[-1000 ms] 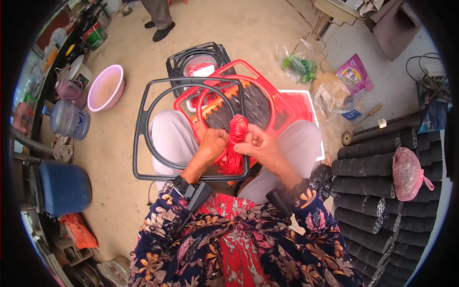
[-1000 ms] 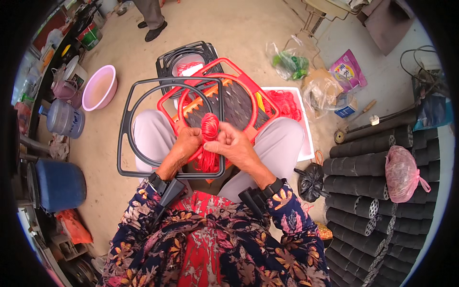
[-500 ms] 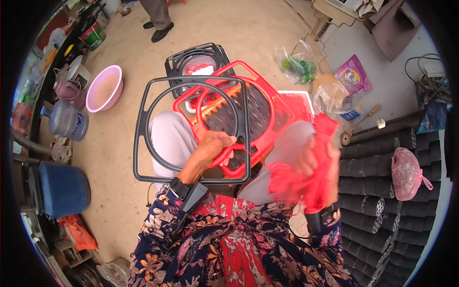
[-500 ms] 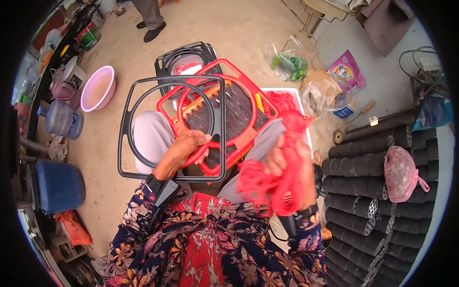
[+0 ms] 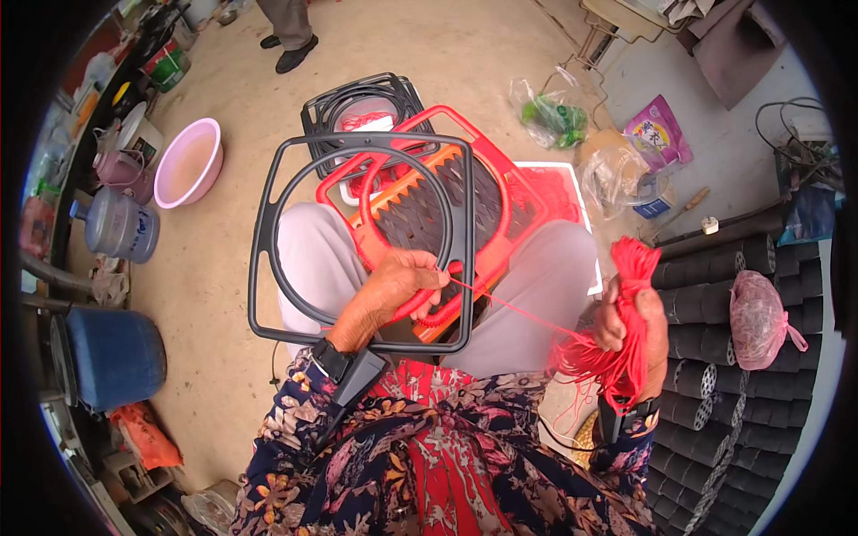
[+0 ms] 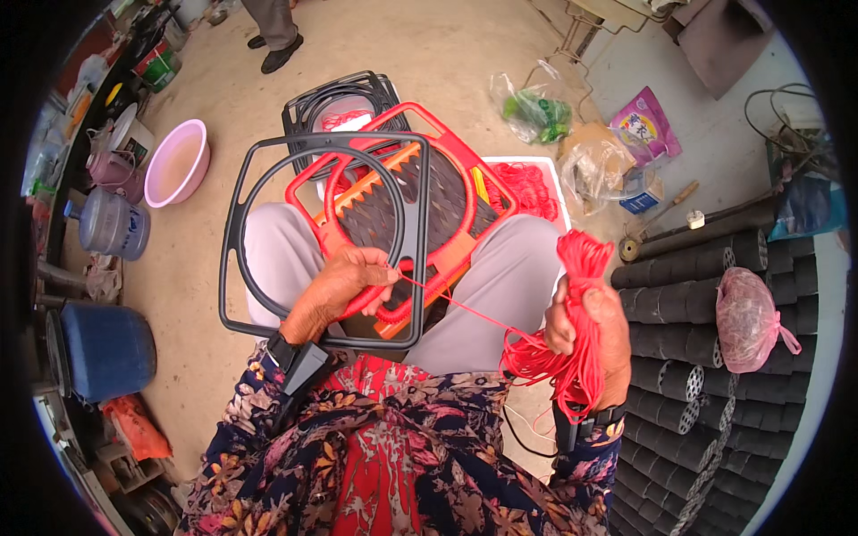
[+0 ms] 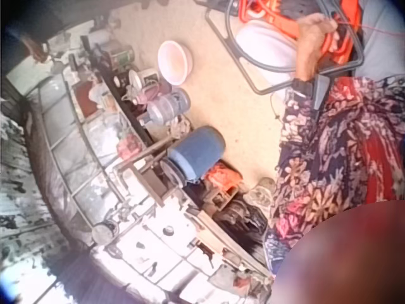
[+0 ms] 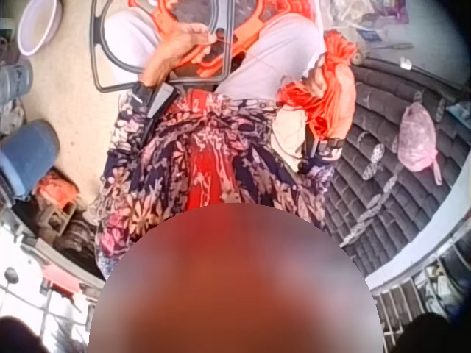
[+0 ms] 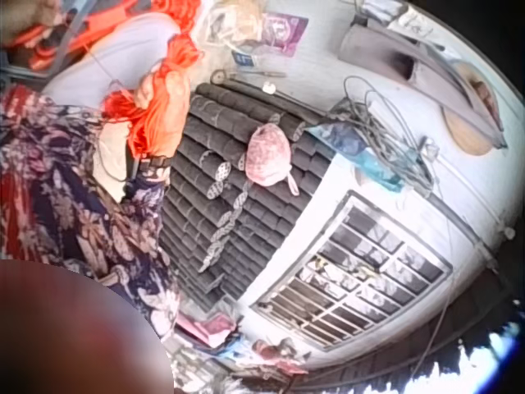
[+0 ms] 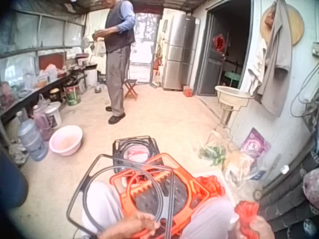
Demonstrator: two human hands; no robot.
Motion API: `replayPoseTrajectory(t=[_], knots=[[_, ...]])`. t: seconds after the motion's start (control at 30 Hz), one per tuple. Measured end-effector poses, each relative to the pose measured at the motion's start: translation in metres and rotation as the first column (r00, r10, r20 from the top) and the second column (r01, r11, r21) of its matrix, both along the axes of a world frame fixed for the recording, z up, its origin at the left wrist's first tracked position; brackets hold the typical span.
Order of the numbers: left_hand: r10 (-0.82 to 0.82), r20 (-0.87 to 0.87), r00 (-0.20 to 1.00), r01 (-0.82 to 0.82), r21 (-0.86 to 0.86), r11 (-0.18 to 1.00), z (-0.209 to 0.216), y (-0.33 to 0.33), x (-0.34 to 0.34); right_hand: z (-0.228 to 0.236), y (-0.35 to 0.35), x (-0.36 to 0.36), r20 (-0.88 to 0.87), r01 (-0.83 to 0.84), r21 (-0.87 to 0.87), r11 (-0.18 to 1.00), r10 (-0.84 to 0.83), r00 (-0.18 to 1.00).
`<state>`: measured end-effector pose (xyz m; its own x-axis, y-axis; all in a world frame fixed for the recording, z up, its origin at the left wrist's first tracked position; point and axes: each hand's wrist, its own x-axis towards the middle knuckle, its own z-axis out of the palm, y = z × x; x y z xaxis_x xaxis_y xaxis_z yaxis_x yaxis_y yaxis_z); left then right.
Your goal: Winding a red cord around a plastic frame.
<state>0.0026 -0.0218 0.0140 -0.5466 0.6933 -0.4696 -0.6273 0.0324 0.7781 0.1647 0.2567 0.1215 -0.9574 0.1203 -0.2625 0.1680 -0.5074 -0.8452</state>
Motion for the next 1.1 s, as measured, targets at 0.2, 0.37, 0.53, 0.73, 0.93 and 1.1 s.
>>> replayPoseTrajectory(t=[0.2,0.37,0.53,0.73,0.93,1.1], knots=[[-0.142,-0.048,0.989,0.133,-0.160,0.978,-0.006,0.009,0.029,0.055,-0.021,-0.037,-0.235,-0.059,0.047,0.997,0.068,0.970],[-0.241,-0.185,0.953,0.194,-0.241,0.951,-0.016,0.016,0.050,0.079,-0.062,-0.066,-0.279,-0.118,0.083,0.990,0.136,0.951],[-0.235,-0.642,0.730,-0.007,-0.351,0.936,-0.016,0.020,0.063,0.081,-0.080,-0.110,-0.290,-0.183,0.270,0.945,0.261,0.921],[-0.185,-0.677,0.712,-0.058,-0.319,0.946,-0.016,0.024,0.070,0.062,-0.098,-0.162,-0.292,-0.254,0.425,0.869,0.397,0.870],[-0.125,-0.454,0.882,-0.014,-0.290,0.957,-0.008,0.019,0.067,0.013,-0.112,-0.187,-0.334,-0.150,0.829,0.539,0.692,0.640],[-0.103,-0.222,0.970,0.039,-0.277,0.960,-0.004,0.016,0.063,-0.009,-0.125,-0.189,-0.402,-0.058,0.832,0.552,0.671,0.623]])
